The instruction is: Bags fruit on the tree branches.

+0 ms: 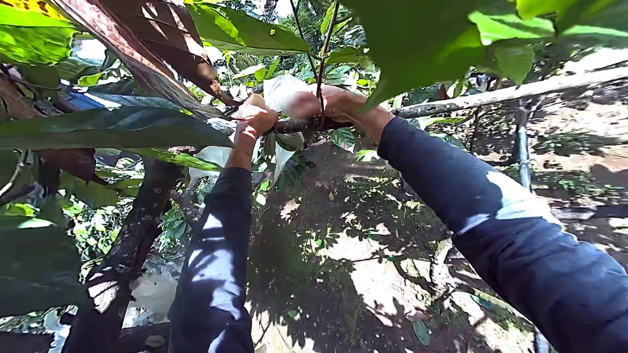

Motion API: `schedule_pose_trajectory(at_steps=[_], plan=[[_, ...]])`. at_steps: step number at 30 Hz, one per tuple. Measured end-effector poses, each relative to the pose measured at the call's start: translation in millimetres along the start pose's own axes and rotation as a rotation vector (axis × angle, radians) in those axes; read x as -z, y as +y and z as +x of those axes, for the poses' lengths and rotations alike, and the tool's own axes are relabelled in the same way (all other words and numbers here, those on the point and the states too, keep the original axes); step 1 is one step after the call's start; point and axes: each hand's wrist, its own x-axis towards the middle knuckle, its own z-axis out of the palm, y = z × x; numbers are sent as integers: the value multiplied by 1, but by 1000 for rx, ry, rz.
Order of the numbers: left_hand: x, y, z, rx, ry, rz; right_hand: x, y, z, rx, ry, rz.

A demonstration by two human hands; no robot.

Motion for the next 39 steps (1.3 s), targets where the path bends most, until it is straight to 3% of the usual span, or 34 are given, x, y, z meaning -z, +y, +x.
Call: schedule_pose_trajectory(at_steps=[1,2,6,9,10,11,12,13,14,15,17,19,20,21,22,23,25,28,30,32,34,39], plan=[[-1,-1,2,-6,0,41,-5,-37,-13,-105,-39,-60],[0,0,5,-18,-9,71,-5,-53,-21,-54,-91,-47],[-3,0,14,3,-36,124,1,-49,-26,247,-213,-37],[-9,3,12,11,-12,142,-4,-41,-27,64,-80,-37],[-8,1,3,-34,30,146,-5,-25,-23,37,-2,-63],[-7,-2,-12,-114,106,154,-3,12,-17,166,73,-65],[-3,-1,-33,-194,195,160,4,78,2,610,113,-37],[8,11,-58,-188,204,171,7,86,-2,576,150,-55],[44,47,-77,61,-162,150,7,68,-18,459,190,-64],[37,42,-83,53,-37,37,5,42,-35,384,227,-81],[5,6,-59,-124,297,-50,0,2,-63,376,294,-131],[0,-8,-53,-207,425,40,0,-11,-85,408,359,-128],[13,1,-69,-141,314,96,-1,-11,-97,424,374,-121],[39,18,-88,-9,66,118,-3,-9,-111,420,376,-104],[8,-1,-89,-187,466,-101,-5,-6,-126,413,368,-85],[-9,-7,-91,-264,673,-231,-9,1,-142,422,346,-73],[-29,-1,-120,-312,854,-291,-16,27,-177,467,233,-62],[-79,2,-170,-262,1024,-497,-37,27,-199,324,119,38],[-116,-5,-177,-23,1145,-701,-46,42,-212,259,100,73],[-135,-27,-166,322,1068,-851,-48,67,-231,225,22,79],[-141,-60,-146,535,834,-1065,-50,91,-256,162,-49,77],[-147,-94,-117,630,316,-1400,-56,134,-306,-41,-105,192]])
